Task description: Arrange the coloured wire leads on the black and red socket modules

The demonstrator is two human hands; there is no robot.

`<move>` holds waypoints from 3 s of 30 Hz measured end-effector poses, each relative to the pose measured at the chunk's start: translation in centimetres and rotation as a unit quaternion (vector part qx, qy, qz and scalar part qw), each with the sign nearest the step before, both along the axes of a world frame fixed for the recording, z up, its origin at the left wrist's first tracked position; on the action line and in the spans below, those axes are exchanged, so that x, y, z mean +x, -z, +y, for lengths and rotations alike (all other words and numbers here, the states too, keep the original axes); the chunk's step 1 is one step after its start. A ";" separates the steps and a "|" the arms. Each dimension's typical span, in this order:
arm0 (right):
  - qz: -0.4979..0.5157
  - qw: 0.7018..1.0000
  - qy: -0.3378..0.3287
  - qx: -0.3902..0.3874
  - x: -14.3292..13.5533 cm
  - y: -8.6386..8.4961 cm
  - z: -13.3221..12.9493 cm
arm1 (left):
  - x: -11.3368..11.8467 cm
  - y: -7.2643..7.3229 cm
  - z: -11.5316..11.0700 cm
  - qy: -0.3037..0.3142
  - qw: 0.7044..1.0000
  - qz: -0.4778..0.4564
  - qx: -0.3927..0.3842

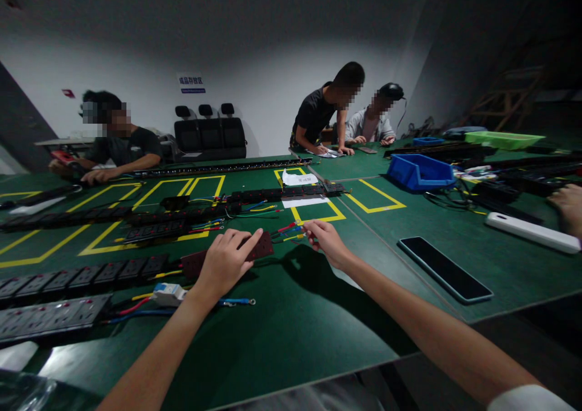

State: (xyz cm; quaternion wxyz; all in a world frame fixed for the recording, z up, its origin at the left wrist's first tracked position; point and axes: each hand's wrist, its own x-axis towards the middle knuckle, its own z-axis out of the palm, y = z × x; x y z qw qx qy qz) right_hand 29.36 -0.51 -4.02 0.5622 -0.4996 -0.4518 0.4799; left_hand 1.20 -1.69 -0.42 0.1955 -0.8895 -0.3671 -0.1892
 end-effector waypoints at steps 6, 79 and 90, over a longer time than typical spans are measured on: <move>0.007 1.000 -0.005 -0.015 -0.1 -0.1 0.0 | 0.0 -0.1 0.0 0.003 1.000 0.000 0.004; -0.064 0.993 0.009 0.104 -0.4 0.1 -0.4 | 0.2 -0.2 -0.2 -0.018 1.000 -0.018 0.010; -0.192 0.970 0.018 0.148 0.5 1.9 0.8 | 0.3 -0.4 -0.5 -0.033 0.999 0.004 0.011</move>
